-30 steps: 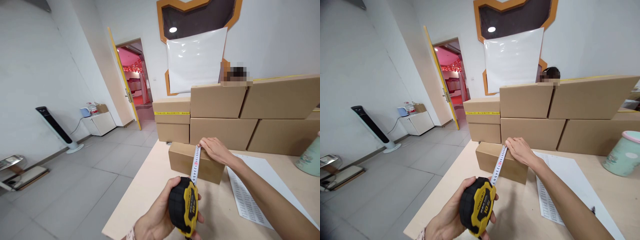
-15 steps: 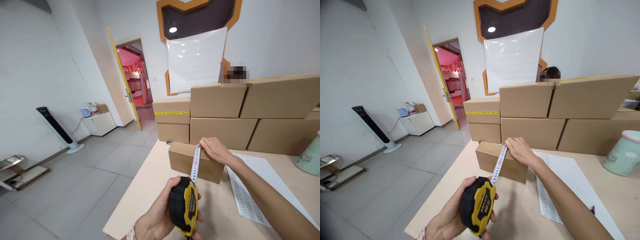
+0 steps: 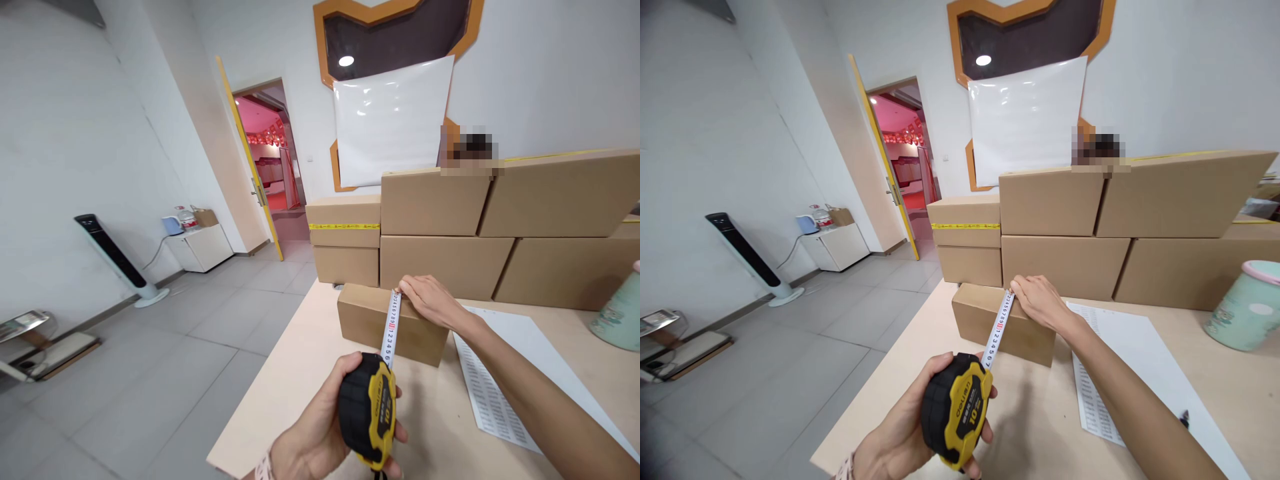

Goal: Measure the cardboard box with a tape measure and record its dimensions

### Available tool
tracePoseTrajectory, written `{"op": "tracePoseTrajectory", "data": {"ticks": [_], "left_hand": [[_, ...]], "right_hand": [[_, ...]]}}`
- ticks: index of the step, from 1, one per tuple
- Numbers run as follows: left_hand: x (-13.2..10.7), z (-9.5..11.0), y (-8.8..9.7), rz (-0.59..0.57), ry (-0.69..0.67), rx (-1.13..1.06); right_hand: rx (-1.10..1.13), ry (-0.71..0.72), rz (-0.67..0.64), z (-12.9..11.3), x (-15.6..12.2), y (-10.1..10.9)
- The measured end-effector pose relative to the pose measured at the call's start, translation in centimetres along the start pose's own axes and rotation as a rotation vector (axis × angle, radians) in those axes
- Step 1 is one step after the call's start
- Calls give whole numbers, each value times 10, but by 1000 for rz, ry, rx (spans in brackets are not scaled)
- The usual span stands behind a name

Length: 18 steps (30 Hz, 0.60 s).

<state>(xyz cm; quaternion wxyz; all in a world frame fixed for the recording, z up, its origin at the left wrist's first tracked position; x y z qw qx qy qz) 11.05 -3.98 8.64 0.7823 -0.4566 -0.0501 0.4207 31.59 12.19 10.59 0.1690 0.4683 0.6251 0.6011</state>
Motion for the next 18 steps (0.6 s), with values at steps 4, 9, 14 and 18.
{"op": "tracePoseTrajectory", "data": {"ticks": [4,9,14,18], "left_hand": [[0,-1,0,9,-1,5],[0,-1,5,80,-17,143],[-15,12,10,59,-157,679],[-27,16,20,196,-170,1189]], "right_hand": [[22,-8,2,0,-1,-1],[152,-71,61,0,-2,2],[581,-163,343,4,-35,31],[608,-270,379,-4,-94,42]]}}
Point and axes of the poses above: each hand's wrist, its own x-axis towards the middle knuckle, its own y-axis out of the back of the hand, z = x × y, the point moved 1 cm from there along x, towards the middle knuckle, and after that the axes turned 3 degrees about y, right-handed, at the moved point
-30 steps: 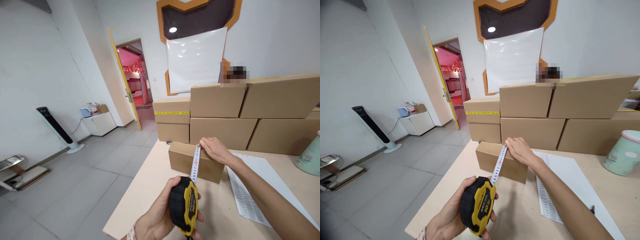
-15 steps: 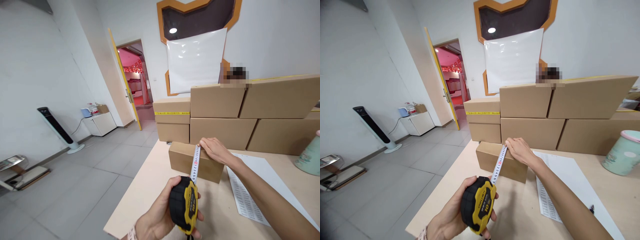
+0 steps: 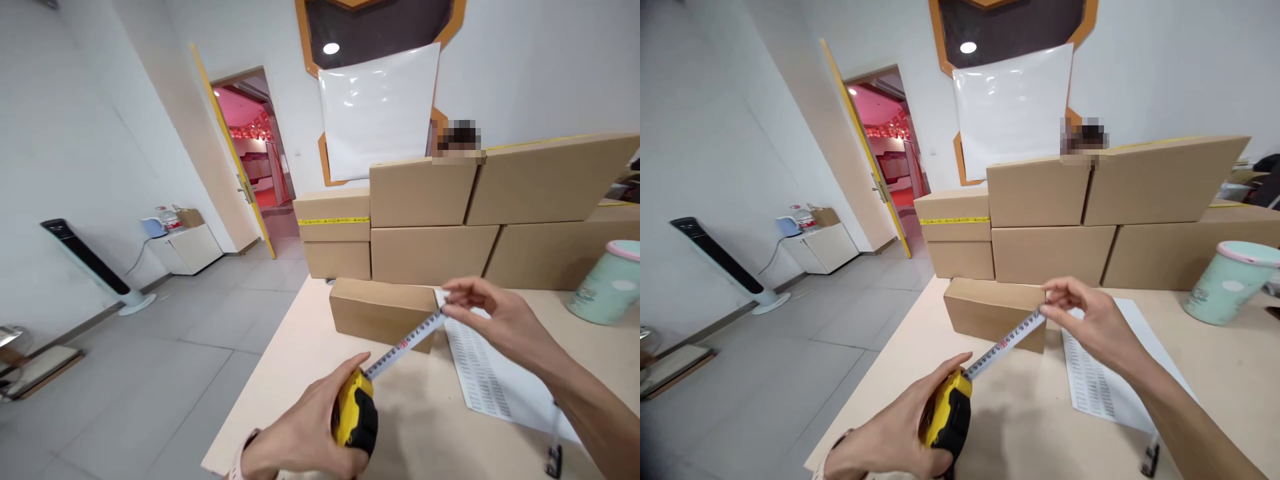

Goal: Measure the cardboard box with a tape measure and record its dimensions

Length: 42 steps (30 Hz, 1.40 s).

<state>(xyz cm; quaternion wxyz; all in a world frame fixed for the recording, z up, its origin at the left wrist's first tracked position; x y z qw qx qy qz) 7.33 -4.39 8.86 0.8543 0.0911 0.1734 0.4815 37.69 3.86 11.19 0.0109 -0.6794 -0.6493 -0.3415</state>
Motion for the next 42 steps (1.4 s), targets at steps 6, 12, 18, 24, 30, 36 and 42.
{"op": "tracePoseTrajectory", "data": {"ticks": [6,12,18,24,30,36,42], "left_hand": [[17,-11,-22,-105,2,290],[40,-36,-27,-7,-34,453],[49,-61,7,113,101,778],[56,-64,19,135,184,959],[59,-61,25,165,95,1015],[71,-18,-36,108,-296,801],[158,21,-152,-139,-527,898]], "right_hand": [[-9,-99,-193,5,-93,-50],[-410,-319,6,39,-137,-29],[-822,-691,-64,84,-163,34],[-608,-587,-172,96,-170,33],[-72,-505,253,82,-172,86],[-101,-165,623,51,-144,109],[-264,-21,790,70,-77,103]]}}
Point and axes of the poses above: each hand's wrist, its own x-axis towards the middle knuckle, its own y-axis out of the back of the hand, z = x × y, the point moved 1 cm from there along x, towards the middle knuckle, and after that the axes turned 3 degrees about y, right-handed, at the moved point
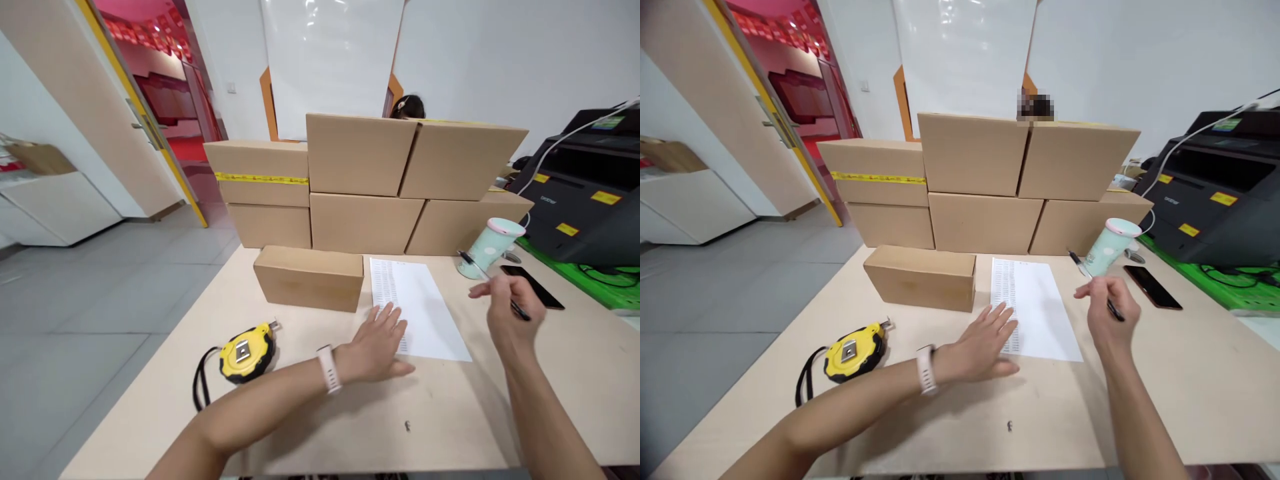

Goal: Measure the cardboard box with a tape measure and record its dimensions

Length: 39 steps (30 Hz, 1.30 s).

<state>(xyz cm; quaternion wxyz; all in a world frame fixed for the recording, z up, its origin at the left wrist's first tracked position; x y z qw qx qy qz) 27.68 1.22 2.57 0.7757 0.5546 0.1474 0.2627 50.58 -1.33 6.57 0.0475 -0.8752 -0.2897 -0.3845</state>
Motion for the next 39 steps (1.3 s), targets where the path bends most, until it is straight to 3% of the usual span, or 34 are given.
{"op": "tracePoseTrajectory", "data": {"ticks": [3,5,8,12,14,16,20,23,27,33,39], "left_hand": [[40,7,-26,26,109,11],[41,13,-40,3,145,1],[7,28,-58,-17,91,26],[-52,52,-73,39,-69,265],[-65,58,-72,-44,-98,284],[-61,57,-62,-77,-109,215],[-21,32,-39,144,-68,153],[9,4,-43,94,62,117],[18,-17,-60,42,121,32],[12,-21,-63,42,138,-85],[13,-22,-61,33,151,-126]], "right_hand": [[229,-123,-93,23,17,-19],[385,-248,-173,36,24,-26],[455,-386,-268,46,20,-33],[468,-499,-330,50,-10,-51],[478,-552,-342,50,-29,-64],[515,-633,-358,49,-45,-77],[633,-815,-443,53,-62,-97],[603,-800,-474,61,-66,-102],[451,-683,-420,68,-71,-100],[477,-669,-542,68,-75,-99],[296,-504,-479,72,-78,-103]]}}
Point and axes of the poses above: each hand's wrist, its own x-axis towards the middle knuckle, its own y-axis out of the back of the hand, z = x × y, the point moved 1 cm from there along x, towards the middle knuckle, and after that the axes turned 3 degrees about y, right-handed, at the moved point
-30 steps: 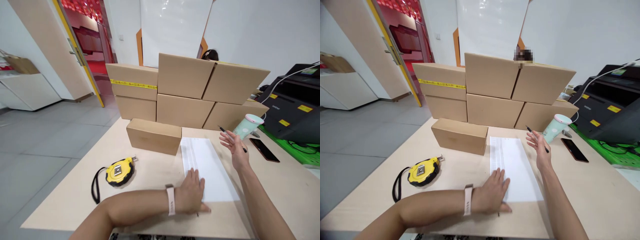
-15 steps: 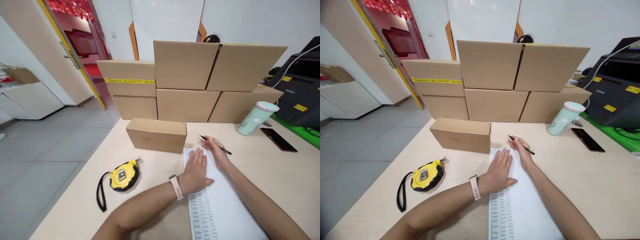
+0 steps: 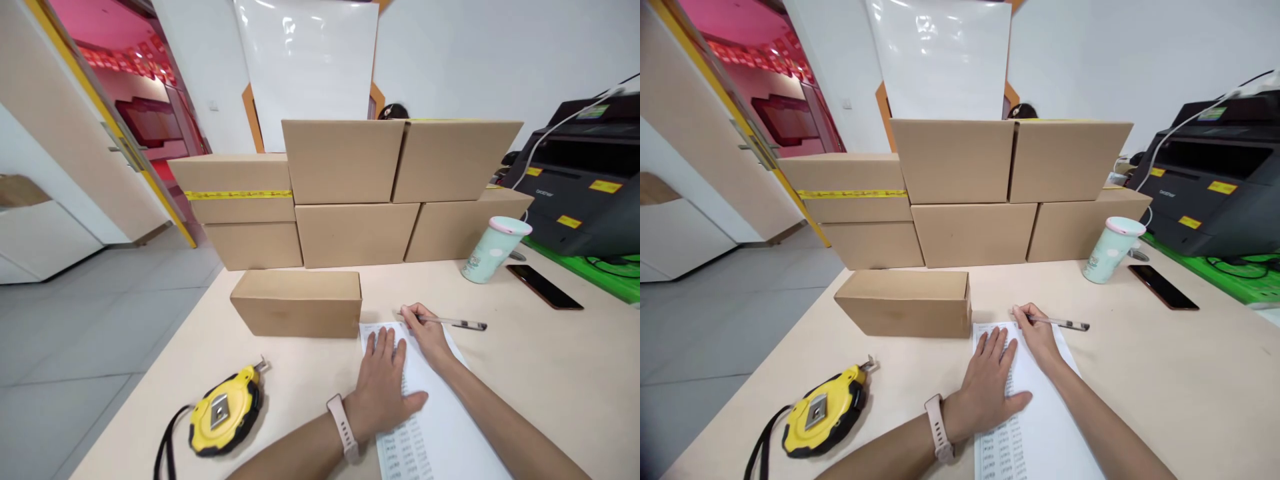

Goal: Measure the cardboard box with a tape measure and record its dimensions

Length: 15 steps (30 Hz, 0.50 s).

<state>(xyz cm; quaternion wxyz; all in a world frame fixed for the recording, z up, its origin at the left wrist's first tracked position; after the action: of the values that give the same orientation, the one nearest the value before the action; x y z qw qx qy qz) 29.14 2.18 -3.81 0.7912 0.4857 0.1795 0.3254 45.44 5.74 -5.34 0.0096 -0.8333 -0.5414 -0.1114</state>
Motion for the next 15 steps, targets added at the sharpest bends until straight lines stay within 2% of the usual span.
{"op": "tracePoseTrajectory", "data": {"ticks": [5,11,15], "left_hand": [[0,1,2,-27,15,-23],[1,1,3,-31,18,-24],[1,1,1,-24,11,-25]], "right_hand": [[-22,11,85,1,0,-1],[29,-42,59,3,2,-2],[-100,81,64,5,4,-1]]}}
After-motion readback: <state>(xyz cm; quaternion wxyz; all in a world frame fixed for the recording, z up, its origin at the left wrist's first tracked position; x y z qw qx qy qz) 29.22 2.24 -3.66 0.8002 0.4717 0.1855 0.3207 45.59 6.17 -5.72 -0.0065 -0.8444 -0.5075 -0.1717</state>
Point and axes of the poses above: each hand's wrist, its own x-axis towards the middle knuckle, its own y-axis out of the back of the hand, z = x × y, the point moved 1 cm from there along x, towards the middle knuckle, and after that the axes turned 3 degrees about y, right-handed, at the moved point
